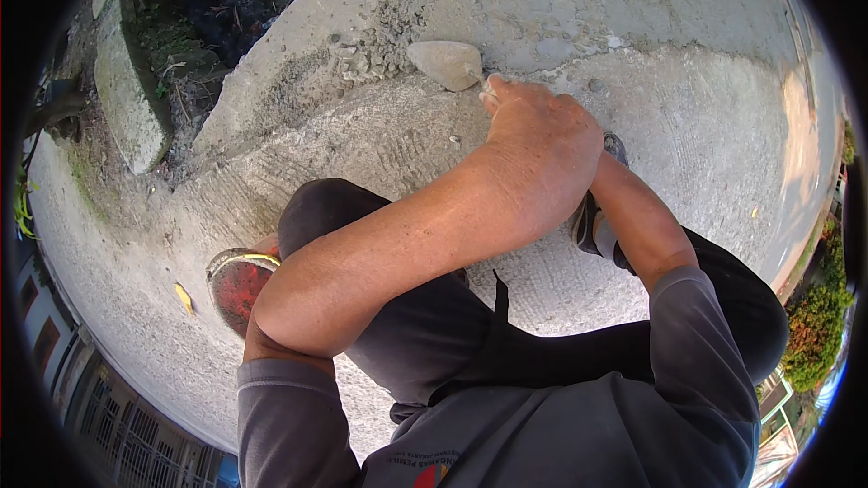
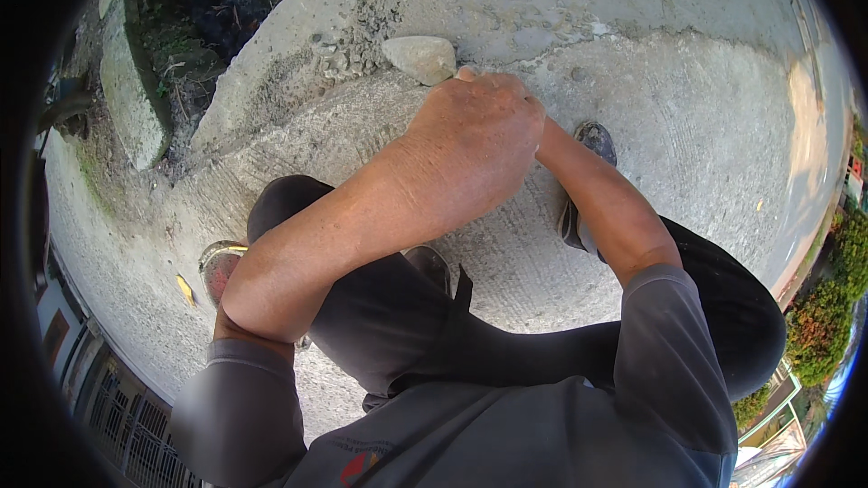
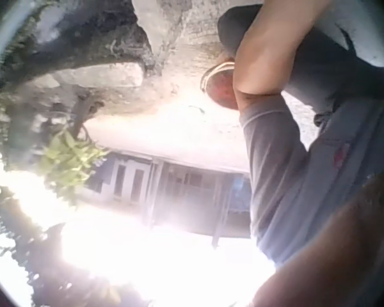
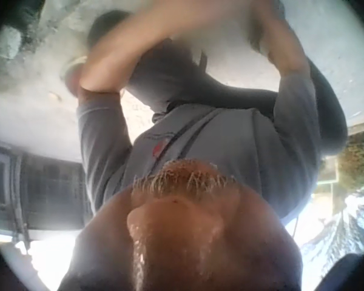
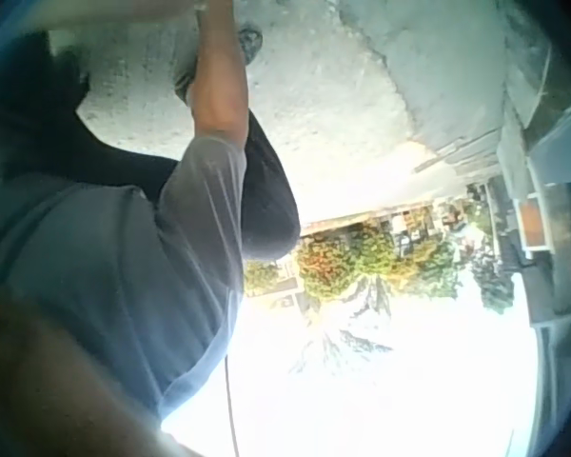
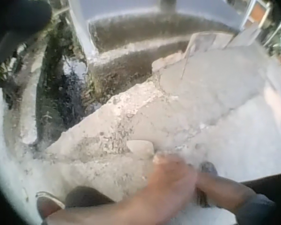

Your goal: Smoothing mortar onto a concrete curb and then mixing more mortar in a tray using a hoe.

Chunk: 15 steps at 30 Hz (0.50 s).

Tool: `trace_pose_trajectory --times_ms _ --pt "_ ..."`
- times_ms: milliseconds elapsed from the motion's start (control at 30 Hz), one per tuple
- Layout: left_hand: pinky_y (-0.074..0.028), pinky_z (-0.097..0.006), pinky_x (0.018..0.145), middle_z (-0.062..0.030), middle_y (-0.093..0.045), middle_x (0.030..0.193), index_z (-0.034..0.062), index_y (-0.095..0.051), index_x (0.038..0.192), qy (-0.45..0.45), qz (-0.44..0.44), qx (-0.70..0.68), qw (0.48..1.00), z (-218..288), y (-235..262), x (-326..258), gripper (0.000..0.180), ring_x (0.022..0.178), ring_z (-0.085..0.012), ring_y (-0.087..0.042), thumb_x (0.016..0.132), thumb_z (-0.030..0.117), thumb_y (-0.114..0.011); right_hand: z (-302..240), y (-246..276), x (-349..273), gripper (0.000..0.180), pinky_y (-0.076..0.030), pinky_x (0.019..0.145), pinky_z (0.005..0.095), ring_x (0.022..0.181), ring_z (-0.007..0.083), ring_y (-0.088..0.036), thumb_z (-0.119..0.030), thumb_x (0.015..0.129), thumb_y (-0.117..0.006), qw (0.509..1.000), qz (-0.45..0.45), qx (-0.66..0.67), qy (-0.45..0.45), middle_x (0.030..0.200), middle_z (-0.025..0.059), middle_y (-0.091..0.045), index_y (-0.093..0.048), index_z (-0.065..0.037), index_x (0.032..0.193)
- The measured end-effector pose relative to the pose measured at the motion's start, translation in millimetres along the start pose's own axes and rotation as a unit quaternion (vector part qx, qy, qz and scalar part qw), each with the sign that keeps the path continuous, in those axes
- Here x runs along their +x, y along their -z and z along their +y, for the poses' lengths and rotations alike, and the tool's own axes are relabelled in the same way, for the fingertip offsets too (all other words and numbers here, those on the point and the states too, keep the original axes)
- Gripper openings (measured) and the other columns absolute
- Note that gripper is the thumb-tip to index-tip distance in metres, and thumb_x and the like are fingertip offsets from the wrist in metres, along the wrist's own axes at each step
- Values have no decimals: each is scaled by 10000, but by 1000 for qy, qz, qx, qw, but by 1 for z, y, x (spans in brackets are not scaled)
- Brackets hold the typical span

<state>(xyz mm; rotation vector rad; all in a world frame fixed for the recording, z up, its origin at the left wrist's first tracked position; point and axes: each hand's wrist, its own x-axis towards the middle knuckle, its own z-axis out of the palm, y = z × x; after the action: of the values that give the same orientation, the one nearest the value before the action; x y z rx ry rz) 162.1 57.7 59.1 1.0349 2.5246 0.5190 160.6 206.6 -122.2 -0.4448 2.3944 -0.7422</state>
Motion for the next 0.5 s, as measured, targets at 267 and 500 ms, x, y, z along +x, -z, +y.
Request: trace_pose_trajectory --times_ms 267,500 --pt "-548 -413 695 -205 -665 852 -58 -686 850 -68 -58 -71 994 20 -22 12 141 806 -309 -695 739 29 -682 18 56 13 371 -512 851 526 980 406 -671 -363 1007 -492 978 63 -87 -179 996 222 -701 -567 -27 1149" --pt "-549 -426 714 -193 -668 851 -54 -677 860 -37 -45 -77 995 12 -18 14 129 801 -325 -690 762 25 -647 32 22 15 323 -519 799 539 901 421 -681 -354 1008 -482 973 100 -133 -162 907 239 -698 -553 -45 1073"
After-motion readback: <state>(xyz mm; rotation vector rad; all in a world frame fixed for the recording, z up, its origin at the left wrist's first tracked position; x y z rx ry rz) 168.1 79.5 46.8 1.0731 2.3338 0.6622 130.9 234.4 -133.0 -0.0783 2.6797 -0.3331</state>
